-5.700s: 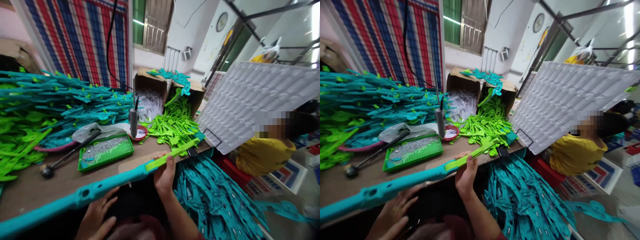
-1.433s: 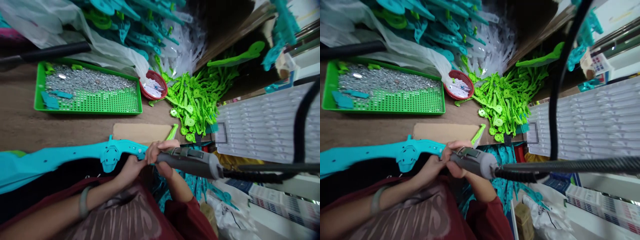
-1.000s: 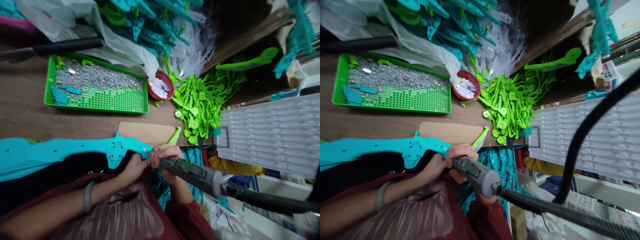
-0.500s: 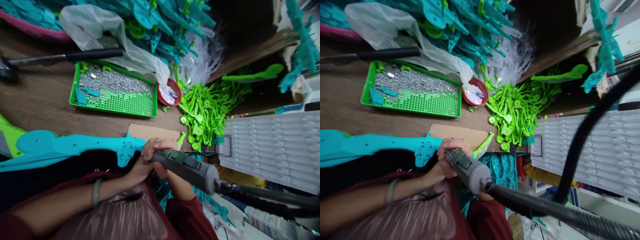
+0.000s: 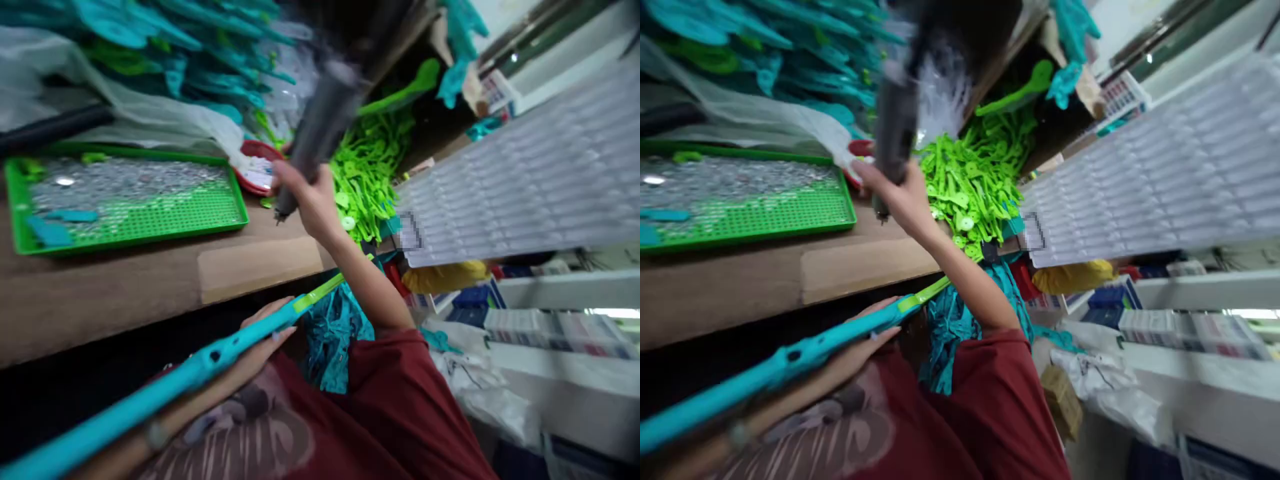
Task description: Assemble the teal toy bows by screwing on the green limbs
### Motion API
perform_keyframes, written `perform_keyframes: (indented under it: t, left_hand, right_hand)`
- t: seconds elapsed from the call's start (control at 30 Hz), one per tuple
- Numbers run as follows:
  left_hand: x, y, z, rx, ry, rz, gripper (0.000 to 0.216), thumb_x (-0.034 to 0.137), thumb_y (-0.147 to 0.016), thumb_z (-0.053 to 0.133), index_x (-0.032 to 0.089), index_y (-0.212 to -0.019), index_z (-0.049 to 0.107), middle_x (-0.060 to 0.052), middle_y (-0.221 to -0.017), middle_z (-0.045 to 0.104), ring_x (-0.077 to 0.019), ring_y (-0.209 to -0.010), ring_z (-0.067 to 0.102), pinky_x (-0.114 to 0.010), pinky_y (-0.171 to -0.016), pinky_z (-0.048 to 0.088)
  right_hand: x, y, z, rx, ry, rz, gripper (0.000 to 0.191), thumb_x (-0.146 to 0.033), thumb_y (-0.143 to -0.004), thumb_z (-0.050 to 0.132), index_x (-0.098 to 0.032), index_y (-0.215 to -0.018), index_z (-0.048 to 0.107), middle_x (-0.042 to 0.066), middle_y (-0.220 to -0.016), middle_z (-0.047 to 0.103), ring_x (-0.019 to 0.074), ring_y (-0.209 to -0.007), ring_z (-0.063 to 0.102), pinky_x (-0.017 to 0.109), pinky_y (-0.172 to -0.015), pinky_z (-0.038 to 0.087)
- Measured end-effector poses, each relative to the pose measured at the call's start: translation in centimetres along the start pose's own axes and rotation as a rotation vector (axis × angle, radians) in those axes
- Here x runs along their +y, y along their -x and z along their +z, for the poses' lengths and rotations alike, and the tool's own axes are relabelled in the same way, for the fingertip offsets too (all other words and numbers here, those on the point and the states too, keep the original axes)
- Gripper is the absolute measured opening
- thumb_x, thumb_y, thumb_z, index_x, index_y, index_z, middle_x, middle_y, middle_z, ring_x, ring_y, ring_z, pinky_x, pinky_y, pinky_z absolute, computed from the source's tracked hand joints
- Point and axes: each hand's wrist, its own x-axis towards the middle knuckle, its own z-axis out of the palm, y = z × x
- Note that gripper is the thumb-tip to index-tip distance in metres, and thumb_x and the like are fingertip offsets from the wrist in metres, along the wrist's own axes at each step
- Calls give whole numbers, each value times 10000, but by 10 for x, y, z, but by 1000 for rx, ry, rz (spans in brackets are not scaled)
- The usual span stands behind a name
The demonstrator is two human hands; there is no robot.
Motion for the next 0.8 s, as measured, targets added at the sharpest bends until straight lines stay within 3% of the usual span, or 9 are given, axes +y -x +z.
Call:
perform_keyframes:
  t: [0.07,0.17,0.27,0.37,0.43,0.53,0.6,0.7,0.8]
  left_hand:
    - [-9,5,-14,21,-157,188,490,425,-907,656,304,-1378,598,-23,-1410,643,-234,-1323,590,-401,-1167,449]
    - [-19,15,-43,-13,-294,355,562,354,-897,681,397,-1437,532,48,-1497,559,-223,-1359,558,-373,-1175,440]
    - [-19,31,-62,-66,-309,278,503,371,-868,699,450,-1357,604,91,-1454,588,-243,-1313,601,-374,-1118,499]
    - [-8,49,-65,66,-298,271,535,352,-798,772,411,-1317,653,47,-1392,651,-274,-1261,639,-385,-1115,500]
    - [5,59,-65,118,-304,264,574,350,-767,801,357,-1324,660,-10,-1358,680,-293,-1235,650,-399,-1123,487]
    - [26,78,-70,45,-259,114,608,449,-748,803,321,-1327,664,-66,-1332,689,-324,-1225,643,-440,-1107,488]
    - [37,98,-74,90,-121,-23,584,480,-756,787,329,-1309,676,-66,-1362,670,-334,-1274,605,-477,-1140,445]
    - [43,134,-79,402,159,-75,486,440,-702,835,309,-1163,748,-55,-1241,735,-318,-1167,671,-470,-1080,499]
    - [36,184,-100,980,368,29,462,411,-619,889,229,-1024,764,-62,-1038,787,-282,-960,728,-409,-925,587]
  right_hand:
    - [-11,5,-30,-129,254,-59,611,-581,-908,608,-160,-1326,464,63,-1083,668,191,-1025,646,400,-918,560]
    - [-41,54,-62,-469,646,-235,733,-501,-841,731,-115,-1389,437,184,-1357,580,293,-1234,555,470,-1003,503]
    - [-62,116,-71,-860,1012,-314,541,-377,-875,715,-75,-1285,533,161,-1149,680,309,-1063,623,443,-869,514]
    - [-61,152,-60,-797,1312,-395,180,-161,-951,553,-92,-1112,596,132,-991,696,272,-927,633,409,-797,463]
    - [-51,158,-49,-738,1322,-528,127,-231,-986,524,-133,-977,604,109,-896,686,250,-848,624,381,-732,421]
    - [-34,153,-31,-713,1151,-789,464,-595,-987,457,-191,-791,574,40,-677,615,202,-643,570,354,-615,349]
    - [-27,145,-15,-658,1025,-955,593,-696,-973,348,-198,-741,573,26,-627,591,185,-580,542,358,-600,350]
    - [-31,129,19,-536,848,-1200,491,-505,-1040,362,-156,-869,662,76,-781,695,208,-718,627,387,-734,449]
    - [-56,116,62,-389,762,-1482,273,-177,-988,453,-144,-1115,693,127,-1082,741,271,-1007,657,472,-926,471]
